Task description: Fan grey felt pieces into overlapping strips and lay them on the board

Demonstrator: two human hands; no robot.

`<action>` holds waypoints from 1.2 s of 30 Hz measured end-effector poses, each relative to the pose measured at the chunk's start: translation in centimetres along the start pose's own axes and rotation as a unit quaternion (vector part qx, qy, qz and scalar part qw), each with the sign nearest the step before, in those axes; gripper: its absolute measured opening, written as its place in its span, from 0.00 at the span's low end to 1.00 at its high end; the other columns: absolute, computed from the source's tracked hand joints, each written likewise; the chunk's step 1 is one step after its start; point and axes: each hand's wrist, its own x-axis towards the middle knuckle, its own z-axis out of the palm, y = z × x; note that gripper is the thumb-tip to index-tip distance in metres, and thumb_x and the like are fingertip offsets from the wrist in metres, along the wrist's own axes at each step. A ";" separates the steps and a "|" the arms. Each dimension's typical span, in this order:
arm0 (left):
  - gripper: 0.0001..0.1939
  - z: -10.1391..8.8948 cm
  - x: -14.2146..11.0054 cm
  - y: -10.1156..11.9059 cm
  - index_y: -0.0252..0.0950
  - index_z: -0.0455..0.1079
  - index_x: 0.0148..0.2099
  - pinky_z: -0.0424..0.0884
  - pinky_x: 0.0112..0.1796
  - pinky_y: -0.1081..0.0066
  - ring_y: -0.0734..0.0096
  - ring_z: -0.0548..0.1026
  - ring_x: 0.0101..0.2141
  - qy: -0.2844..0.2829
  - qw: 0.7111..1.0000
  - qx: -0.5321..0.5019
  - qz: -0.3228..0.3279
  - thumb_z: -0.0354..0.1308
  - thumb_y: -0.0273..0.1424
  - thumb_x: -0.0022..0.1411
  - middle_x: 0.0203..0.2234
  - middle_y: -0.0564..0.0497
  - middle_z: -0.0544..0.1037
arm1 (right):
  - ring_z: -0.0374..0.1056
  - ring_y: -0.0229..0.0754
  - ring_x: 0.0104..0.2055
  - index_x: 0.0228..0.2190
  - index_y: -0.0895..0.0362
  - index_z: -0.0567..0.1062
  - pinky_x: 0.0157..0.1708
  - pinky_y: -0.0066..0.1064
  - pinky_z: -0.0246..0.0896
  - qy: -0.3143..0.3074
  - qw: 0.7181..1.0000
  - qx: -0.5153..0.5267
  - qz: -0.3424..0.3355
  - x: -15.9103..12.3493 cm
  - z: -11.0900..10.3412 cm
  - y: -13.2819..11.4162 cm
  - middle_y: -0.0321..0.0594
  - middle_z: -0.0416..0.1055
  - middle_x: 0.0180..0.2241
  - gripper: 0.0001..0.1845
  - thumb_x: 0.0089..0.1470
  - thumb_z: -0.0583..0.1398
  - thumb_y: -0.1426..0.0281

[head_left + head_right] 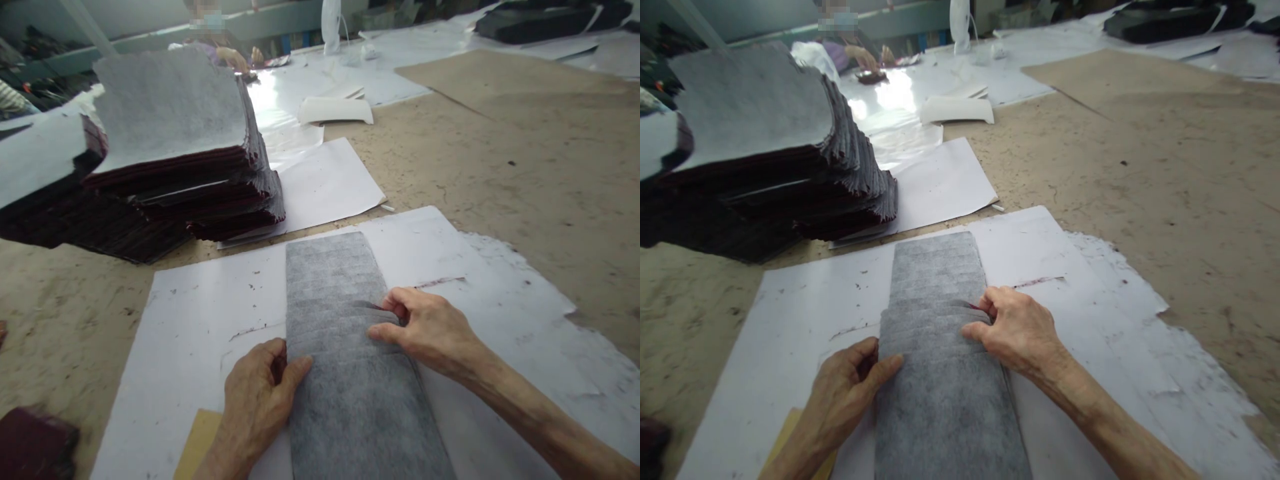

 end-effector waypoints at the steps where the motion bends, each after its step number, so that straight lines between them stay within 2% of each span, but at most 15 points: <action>1: 0.20 0.0 -0.1 0.0 0.38 0.61 0.23 0.55 0.25 0.73 0.71 0.64 0.24 -0.006 1.000 0.001 0.000 0.49 0.49 0.54 0.19 0.54 0.66 | 0.61 0.37 0.24 0.18 0.54 0.67 0.22 0.27 0.51 -0.004 1.000 0.003 0.010 -0.3 -0.1 0.2 0.32 0.66 0.20 0.13 0.37 0.62 0.59; 6: 0.22 0.2 -0.4 -0.4 0.38 0.60 0.22 0.55 0.26 0.72 0.70 0.64 0.23 -0.031 0.999 0.011 -0.021 0.45 0.51 0.56 0.17 0.54 0.64 | 0.56 0.35 0.18 0.12 0.55 0.60 0.17 0.26 0.48 -0.021 0.997 0.069 0.016 -2.5 0.4 1.1 0.32 0.59 0.14 0.22 0.45 0.55 0.53; 11: 0.23 0.3 -0.4 -0.2 0.38 0.57 0.21 0.54 0.27 0.71 0.69 0.63 0.24 -0.025 0.998 0.038 -0.036 0.42 0.50 0.56 0.17 0.54 0.63 | 0.53 0.34 0.16 0.12 0.55 0.58 0.15 0.25 0.45 0.030 0.995 0.090 0.044 -3.6 1.6 1.2 0.32 0.56 0.13 0.22 0.47 0.53 0.55; 16: 0.21 0.4 -0.2 0.2 0.37 0.54 0.20 0.54 0.29 0.71 0.68 0.65 0.26 -0.012 0.998 0.047 -0.034 0.43 0.47 0.56 0.18 0.54 0.63 | 0.54 0.35 0.17 0.12 0.55 0.57 0.17 0.27 0.45 0.029 0.996 0.057 0.060 -3.4 1.9 1.1 0.32 0.55 0.13 0.22 0.46 0.52 0.55; 21: 0.20 0.5 -0.2 0.0 0.37 0.58 0.21 0.55 0.30 0.71 0.67 0.66 0.28 -0.005 0.999 0.018 -0.038 0.44 0.47 0.56 0.20 0.54 0.65 | 0.53 0.35 0.16 0.13 0.54 0.54 0.17 0.27 0.46 0.061 0.997 0.050 0.011 -3.5 2.2 1.4 0.32 0.53 0.13 0.21 0.48 0.51 0.56; 26: 0.22 0.6 -0.4 -0.7 0.37 0.56 0.20 0.54 0.29 0.72 0.70 0.64 0.25 0.008 1.000 0.007 -0.020 0.45 0.48 0.56 0.18 0.54 0.62 | 0.55 0.35 0.16 0.15 0.54 0.57 0.18 0.28 0.47 0.158 0.984 0.001 -0.077 -4.5 2.6 1.3 0.33 0.57 0.15 0.21 0.54 0.50 0.58; 28: 0.22 0.6 -0.5 -0.8 0.37 0.56 0.20 0.54 0.28 0.72 0.70 0.63 0.25 0.004 1.000 0.008 -0.016 0.45 0.48 0.56 0.18 0.54 0.62 | 0.56 0.35 0.16 0.16 0.54 0.58 0.17 0.28 0.46 0.176 0.980 -0.009 -0.097 -5.0 2.5 1.2 0.32 0.58 0.15 0.21 0.55 0.49 0.57; 30: 0.22 0.6 -0.5 -0.8 0.37 0.56 0.20 0.54 0.28 0.71 0.70 0.63 0.25 -0.001 1.000 0.008 -0.015 0.44 0.48 0.57 0.18 0.54 0.62 | 0.56 0.35 0.15 0.16 0.53 0.59 0.16 0.27 0.47 0.144 0.985 0.015 -0.088 -5.5 2.5 1.2 0.31 0.58 0.14 0.21 0.56 0.48 0.56; 33: 0.22 0.7 -0.5 -0.7 0.37 0.55 0.20 0.54 0.28 0.71 0.70 0.63 0.24 0.004 1.000 0.013 -0.018 0.44 0.49 0.56 0.18 0.54 0.61 | 0.56 0.35 0.14 0.16 0.53 0.60 0.16 0.27 0.47 0.071 0.996 0.053 -0.034 -5.9 2.6 1.4 0.30 0.57 0.12 0.22 0.54 0.49 0.53; 36: 0.22 0.9 -0.5 -0.8 0.37 0.55 0.20 0.54 0.28 0.70 0.70 0.63 0.24 0.017 1.000 0.014 -0.018 0.43 0.49 0.56 0.18 0.54 0.61 | 0.56 0.35 0.15 0.15 0.53 0.59 0.17 0.27 0.48 0.052 0.997 0.055 0.012 -5.9 3.0 1.5 0.31 0.57 0.12 0.23 0.53 0.49 0.52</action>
